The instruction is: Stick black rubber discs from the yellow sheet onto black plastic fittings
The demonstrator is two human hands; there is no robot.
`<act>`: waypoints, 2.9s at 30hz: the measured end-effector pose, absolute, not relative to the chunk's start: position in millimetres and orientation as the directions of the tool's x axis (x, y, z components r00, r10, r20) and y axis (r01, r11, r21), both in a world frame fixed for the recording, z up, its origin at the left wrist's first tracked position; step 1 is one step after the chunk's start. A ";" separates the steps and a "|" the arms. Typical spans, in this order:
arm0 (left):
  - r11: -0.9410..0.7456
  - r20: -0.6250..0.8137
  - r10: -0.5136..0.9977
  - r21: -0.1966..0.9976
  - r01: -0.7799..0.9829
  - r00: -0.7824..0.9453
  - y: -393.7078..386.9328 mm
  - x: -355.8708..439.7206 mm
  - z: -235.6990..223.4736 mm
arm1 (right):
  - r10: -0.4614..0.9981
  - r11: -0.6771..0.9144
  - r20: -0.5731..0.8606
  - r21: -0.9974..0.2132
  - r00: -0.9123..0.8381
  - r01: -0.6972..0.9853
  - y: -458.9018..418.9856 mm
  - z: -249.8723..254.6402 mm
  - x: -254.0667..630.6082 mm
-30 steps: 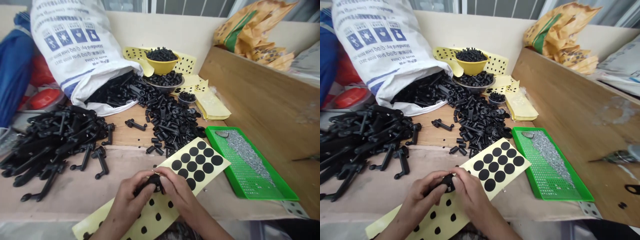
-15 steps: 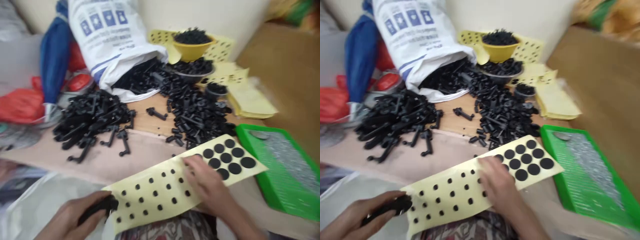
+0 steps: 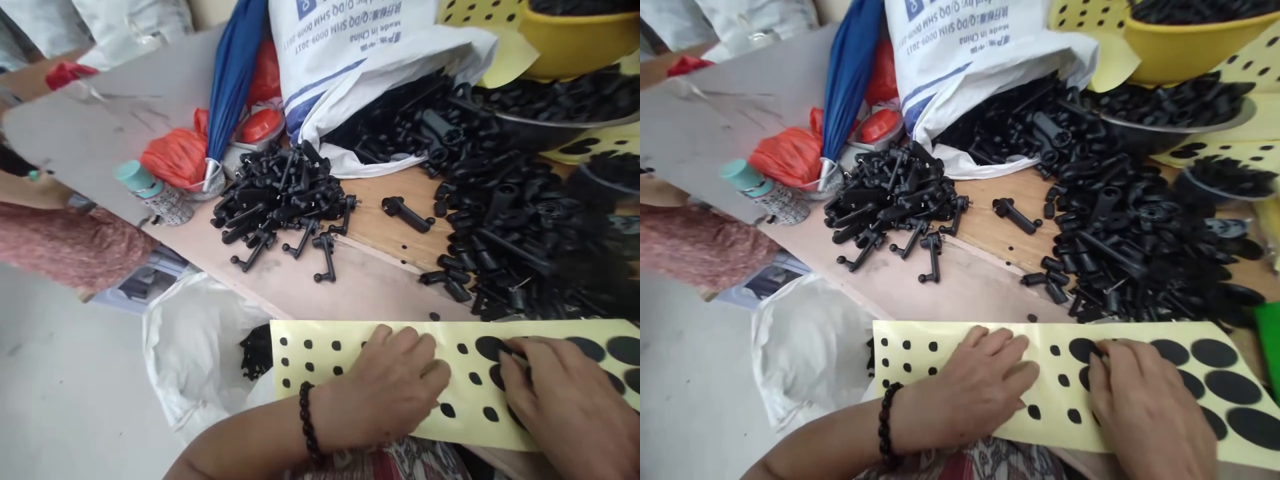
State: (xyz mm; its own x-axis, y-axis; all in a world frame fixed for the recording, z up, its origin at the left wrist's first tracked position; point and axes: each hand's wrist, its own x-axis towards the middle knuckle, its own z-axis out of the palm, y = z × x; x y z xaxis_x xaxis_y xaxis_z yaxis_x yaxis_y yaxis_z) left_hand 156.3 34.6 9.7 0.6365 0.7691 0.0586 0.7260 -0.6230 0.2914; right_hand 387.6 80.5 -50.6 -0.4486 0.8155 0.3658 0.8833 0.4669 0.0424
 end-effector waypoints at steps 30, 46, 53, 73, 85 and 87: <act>-0.625 0.290 0.778 0.263 0.735 0.557 89.6 146.8 4.7 | 0.931 0.339 0.131 -0.661 -0.342 0.669 75.3 -20.6 363.8; 0.242 -0.277 0.957 0.926 0.290 0.084 125.9 100.5 19.3 | 0.984 -0.057 -0.086 -0.982 -0.156 0.182 75.6 8.7 360.3; 0.419 -0.402 0.816 0.906 0.054 0.415 117.4 155.2 12.7 | 0.979 -0.182 -0.172 -0.979 -0.106 -0.095 89.7 17.8 349.2; 0.287 -0.300 0.812 0.952 0.105 0.501 117.5 169.6 17.4 | 0.975 -0.206 -0.197 -0.975 -0.101 -0.089 92.5 7.5 347.3; 0.243 -0.292 0.807 0.956 0.162 0.513 115.6 165.7 15.6 | 0.977 -0.173 -0.170 -0.985 -0.131 -0.013 93.6 9.1 347.3; 0.250 -0.300 0.806 0.954 0.166 0.510 116.2 165.7 16.5 | 0.974 -0.186 -0.180 -0.982 -0.137 -0.028 93.0 8.1 347.5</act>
State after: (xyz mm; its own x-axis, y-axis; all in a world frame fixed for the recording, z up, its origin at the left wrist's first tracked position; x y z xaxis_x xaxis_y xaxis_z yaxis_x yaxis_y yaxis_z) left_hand 165.7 116.2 16.5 0.5103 0.8060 -0.3001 0.1658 0.2502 0.9539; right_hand 347.5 93.0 8.1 -0.1371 0.9740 -0.1804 -0.0283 -0.1859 -0.9822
